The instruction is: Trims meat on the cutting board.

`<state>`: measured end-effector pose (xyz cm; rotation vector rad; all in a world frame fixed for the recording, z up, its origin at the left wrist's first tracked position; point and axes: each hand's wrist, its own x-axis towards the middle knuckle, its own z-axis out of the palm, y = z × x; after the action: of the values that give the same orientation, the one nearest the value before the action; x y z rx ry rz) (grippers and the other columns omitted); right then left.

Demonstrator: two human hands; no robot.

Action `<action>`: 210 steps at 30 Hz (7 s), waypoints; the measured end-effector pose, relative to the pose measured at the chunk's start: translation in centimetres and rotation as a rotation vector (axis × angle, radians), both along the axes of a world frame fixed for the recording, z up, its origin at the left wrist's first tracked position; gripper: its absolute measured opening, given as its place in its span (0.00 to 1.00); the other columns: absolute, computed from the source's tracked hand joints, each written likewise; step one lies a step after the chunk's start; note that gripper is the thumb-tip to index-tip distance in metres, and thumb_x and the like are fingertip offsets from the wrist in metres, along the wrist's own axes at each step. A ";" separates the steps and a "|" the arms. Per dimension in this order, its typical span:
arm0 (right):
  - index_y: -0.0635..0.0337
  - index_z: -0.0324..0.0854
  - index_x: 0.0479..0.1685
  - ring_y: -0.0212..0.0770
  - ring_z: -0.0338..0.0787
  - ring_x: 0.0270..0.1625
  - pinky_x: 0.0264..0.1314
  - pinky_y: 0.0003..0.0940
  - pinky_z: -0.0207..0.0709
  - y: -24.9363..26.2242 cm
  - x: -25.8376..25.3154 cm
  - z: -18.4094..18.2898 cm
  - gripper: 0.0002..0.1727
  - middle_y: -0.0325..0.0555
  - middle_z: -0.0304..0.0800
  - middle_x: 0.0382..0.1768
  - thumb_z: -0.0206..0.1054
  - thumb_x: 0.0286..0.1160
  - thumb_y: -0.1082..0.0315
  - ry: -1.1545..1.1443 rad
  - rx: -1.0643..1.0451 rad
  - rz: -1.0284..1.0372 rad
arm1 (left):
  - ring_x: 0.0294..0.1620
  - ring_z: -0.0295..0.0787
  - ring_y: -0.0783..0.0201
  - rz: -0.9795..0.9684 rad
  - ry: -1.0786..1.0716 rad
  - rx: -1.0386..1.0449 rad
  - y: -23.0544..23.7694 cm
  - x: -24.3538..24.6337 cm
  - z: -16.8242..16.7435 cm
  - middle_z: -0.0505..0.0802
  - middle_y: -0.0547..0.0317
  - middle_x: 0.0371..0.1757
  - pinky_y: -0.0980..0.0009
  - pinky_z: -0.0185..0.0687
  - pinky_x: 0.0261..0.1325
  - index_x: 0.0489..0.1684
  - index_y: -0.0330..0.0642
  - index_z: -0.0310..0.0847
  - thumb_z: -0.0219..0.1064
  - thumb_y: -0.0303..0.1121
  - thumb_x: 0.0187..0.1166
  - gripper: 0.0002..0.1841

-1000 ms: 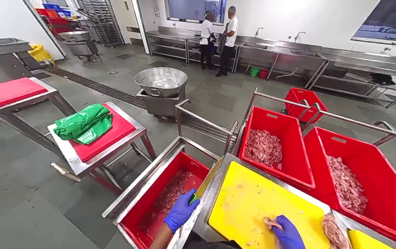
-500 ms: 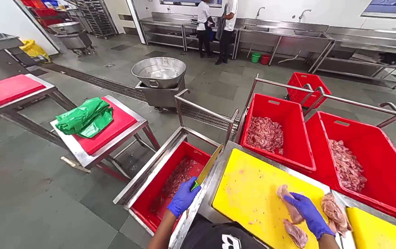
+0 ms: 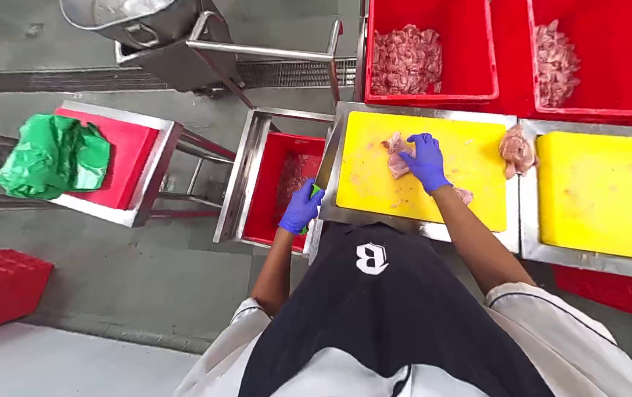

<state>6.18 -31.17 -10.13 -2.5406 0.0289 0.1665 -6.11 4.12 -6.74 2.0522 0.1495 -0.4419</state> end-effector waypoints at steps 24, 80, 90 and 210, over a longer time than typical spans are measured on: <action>0.62 0.91 0.40 0.57 0.91 0.60 0.68 0.50 0.81 -3.1 -8.2 -2.9 0.17 0.56 0.94 0.47 0.60 0.83 0.59 -0.252 0.144 0.487 | 0.59 0.91 0.42 -0.310 0.169 0.389 -14.7 10.3 0.0 0.92 0.37 0.54 0.41 0.82 0.67 0.74 0.37 0.75 0.54 0.45 0.93 0.23; 0.62 0.84 0.22 0.53 0.93 0.40 0.46 0.48 0.86 -8.1 1.7 -6.1 0.16 0.52 0.90 0.28 0.62 0.75 0.63 -0.624 0.347 0.939 | 0.59 0.92 0.37 -0.341 0.452 0.588 -24.1 7.3 2.7 0.91 0.36 0.54 0.38 0.85 0.61 0.79 0.38 0.66 0.48 0.44 0.95 0.23; 0.56 0.80 0.74 0.67 0.74 0.76 0.72 0.72 0.65 -9.7 4.8 -1.0 0.42 0.60 0.77 0.74 0.75 0.64 0.36 0.187 0.073 0.400 | 0.49 0.91 0.34 -0.515 0.585 0.524 -10.7 -2.1 6.0 0.90 0.33 0.46 0.35 0.83 0.55 0.72 0.34 0.69 0.53 0.41 0.93 0.21; 0.63 0.89 0.33 0.51 0.93 0.52 0.59 0.42 0.84 -4.2 -6.0 -3.7 0.10 0.54 0.94 0.41 0.69 0.71 0.64 -0.349 0.368 0.287 | 0.61 0.90 0.37 -0.443 0.318 0.434 -22.4 12.5 1.1 0.90 0.33 0.57 0.38 0.82 0.66 0.76 0.33 0.68 0.54 0.41 0.93 0.23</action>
<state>0.21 -35.40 -13.79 -2.1612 -0.4615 -0.1505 6.39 -18.27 -5.61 2.4304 -0.0268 -1.0904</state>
